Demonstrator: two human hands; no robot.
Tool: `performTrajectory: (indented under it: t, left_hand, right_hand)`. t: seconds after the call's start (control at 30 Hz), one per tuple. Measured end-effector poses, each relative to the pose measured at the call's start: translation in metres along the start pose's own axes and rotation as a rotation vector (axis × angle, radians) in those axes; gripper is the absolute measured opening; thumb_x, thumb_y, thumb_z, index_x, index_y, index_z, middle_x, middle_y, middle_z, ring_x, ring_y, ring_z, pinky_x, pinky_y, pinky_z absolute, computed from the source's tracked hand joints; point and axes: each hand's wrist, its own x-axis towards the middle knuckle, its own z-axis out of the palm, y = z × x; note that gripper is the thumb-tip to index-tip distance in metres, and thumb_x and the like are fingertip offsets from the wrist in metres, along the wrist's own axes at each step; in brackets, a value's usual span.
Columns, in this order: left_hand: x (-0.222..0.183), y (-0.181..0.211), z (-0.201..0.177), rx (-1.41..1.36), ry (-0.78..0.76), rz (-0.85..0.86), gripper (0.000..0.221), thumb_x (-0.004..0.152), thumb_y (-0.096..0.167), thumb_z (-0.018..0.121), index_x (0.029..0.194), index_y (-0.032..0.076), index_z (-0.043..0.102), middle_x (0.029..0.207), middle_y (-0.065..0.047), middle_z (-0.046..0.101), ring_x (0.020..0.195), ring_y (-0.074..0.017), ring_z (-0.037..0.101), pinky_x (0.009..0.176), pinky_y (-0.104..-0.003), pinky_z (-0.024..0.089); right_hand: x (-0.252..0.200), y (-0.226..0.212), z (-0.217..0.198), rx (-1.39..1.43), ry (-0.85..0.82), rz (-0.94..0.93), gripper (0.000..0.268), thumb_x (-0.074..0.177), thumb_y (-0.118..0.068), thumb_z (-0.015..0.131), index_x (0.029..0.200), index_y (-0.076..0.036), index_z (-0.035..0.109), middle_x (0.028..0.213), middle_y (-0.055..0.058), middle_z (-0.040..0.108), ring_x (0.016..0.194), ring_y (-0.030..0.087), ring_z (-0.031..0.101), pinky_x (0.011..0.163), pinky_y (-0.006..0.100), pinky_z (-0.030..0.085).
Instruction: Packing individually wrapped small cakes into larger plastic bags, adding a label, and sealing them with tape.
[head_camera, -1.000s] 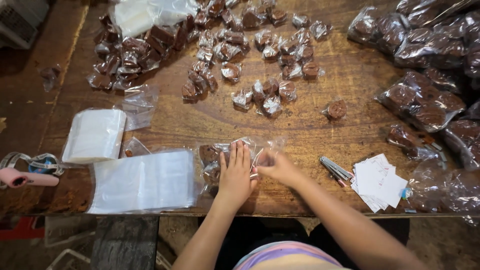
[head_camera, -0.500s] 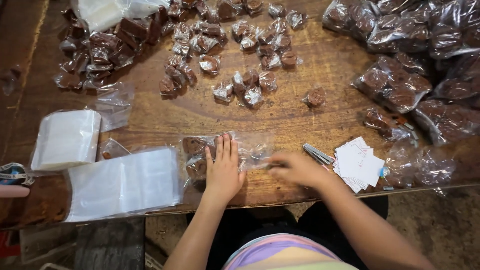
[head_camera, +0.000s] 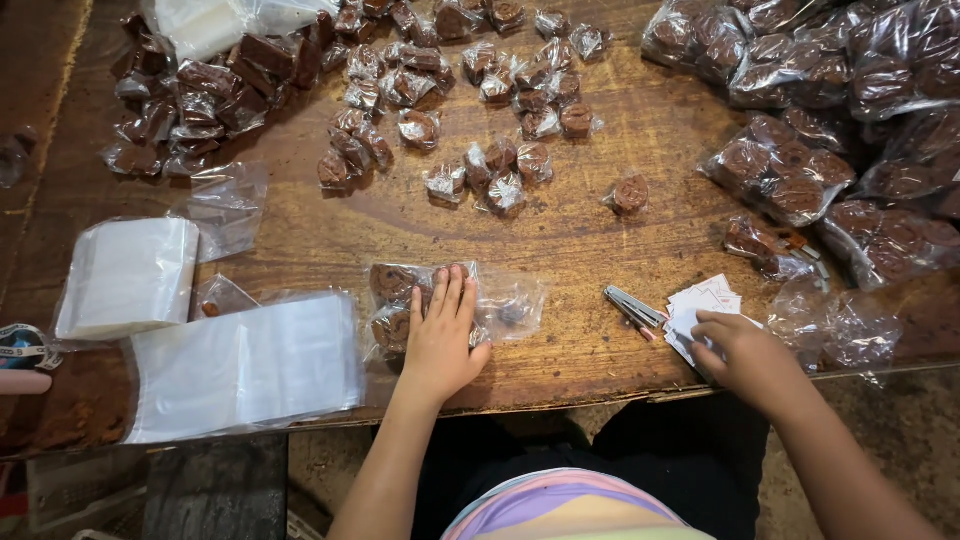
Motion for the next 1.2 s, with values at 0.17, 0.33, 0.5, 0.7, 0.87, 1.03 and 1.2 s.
performTrajectory:
  t: [0.17, 0.33, 0.5, 0.7, 0.87, 1.03, 1.2]
  left_hand:
    - [-0.008, 0.001, -0.022, -0.085, -0.087, 0.013, 0.096, 0.087, 0.054, 0.056, 0.16, 0.009, 0.013, 0.169, -0.012, 0.002, 0.155, -0.0282, -0.002, 0.121, -0.057, -0.003]
    - [-0.023, 0.003, -0.039, -0.281, -0.154, 0.027, 0.085, 0.095, 0.061, 0.04, 0.16, 0.01, 0.018, 0.169, -0.01, 0.006, 0.156, -0.0248, -0.001, 0.121, -0.055, -0.008]
    - [-0.03, -0.002, -0.023, -0.354, -0.063, 0.027, 0.06, 0.105, 0.042, 0.025, 0.158, 0.013, 0.029, 0.168, -0.005, 0.017, 0.155, -0.0213, 0.008, 0.122, -0.052, -0.004]
    - [-0.027, -0.01, 0.002, -0.164, 0.087, 0.107, 0.059, 0.105, 0.039, 0.031, 0.158, 0.013, 0.031, 0.167, -0.006, 0.021, 0.154, -0.0235, 0.015, 0.122, -0.054, 0.004]
    - [-0.031, -0.011, 0.004, -0.16, 0.105, 0.092, 0.057, 0.104, 0.04, 0.038, 0.156, 0.018, 0.038, 0.167, -0.005, 0.027, 0.154, -0.0237, 0.02, 0.122, -0.056, 0.011]
    - [-0.03, -0.009, 0.006, -0.152, 0.12, 0.095, 0.057, 0.104, 0.04, 0.037, 0.156, 0.017, 0.037, 0.167, -0.005, 0.027, 0.154, -0.0241, 0.021, 0.122, -0.056, 0.011]
    - [-0.029, -0.007, 0.01, -0.135, 0.152, 0.088, 0.057, 0.106, 0.042, 0.033, 0.157, 0.017, 0.036, 0.167, -0.006, 0.028, 0.154, -0.0238, 0.02, 0.122, -0.056, 0.008]
  right_hand:
    - [-0.005, -0.02, -0.025, 0.306, -0.03, 0.147, 0.035, 0.091, -0.025, 0.063, 0.121, -0.012, 0.077, 0.139, 0.0, 0.068, 0.132, 0.021, 0.06, 0.115, 0.041, 0.044]
    - [-0.001, -0.026, -0.035, 0.446, -0.033, 0.239, 0.028, 0.088, -0.017, 0.066, 0.108, -0.008, 0.084, 0.131, -0.001, 0.074, 0.126, 0.017, 0.065, 0.114, 0.036, 0.044]
    - [-0.009, -0.047, -0.061, 0.491, 0.03, 0.418, 0.031, 0.101, -0.017, 0.054, 0.119, -0.012, 0.079, 0.099, 0.015, 0.077, 0.059, 0.024, 0.054, 0.055, 0.037, 0.038]
    - [0.005, -0.007, -0.017, 1.318, -0.25, 0.122, 0.007, 0.094, 0.0, 0.066, 0.098, 0.005, 0.068, 0.071, 0.02, 0.067, 0.063, 0.027, 0.065, 0.061, 0.036, 0.054]
    - [0.017, -0.059, 0.017, 0.493, 0.053, 0.231, 0.022, 0.091, -0.016, 0.067, 0.111, -0.015, 0.077, 0.09, 0.014, 0.08, 0.09, 0.029, 0.075, 0.084, 0.039, 0.057]
    - [0.025, -0.117, 0.023, 1.008, 0.109, 0.25, 0.016, 0.084, -0.008, 0.073, 0.098, -0.007, 0.08, 0.068, 0.015, 0.072, 0.05, 0.024, 0.069, 0.058, 0.037, 0.055]
    - [0.042, -0.179, 0.039, 1.292, -0.139, 0.291, 0.023, 0.089, -0.008, 0.066, 0.106, 0.006, 0.07, 0.068, 0.025, 0.069, 0.05, 0.027, 0.07, 0.043, 0.031, 0.059]
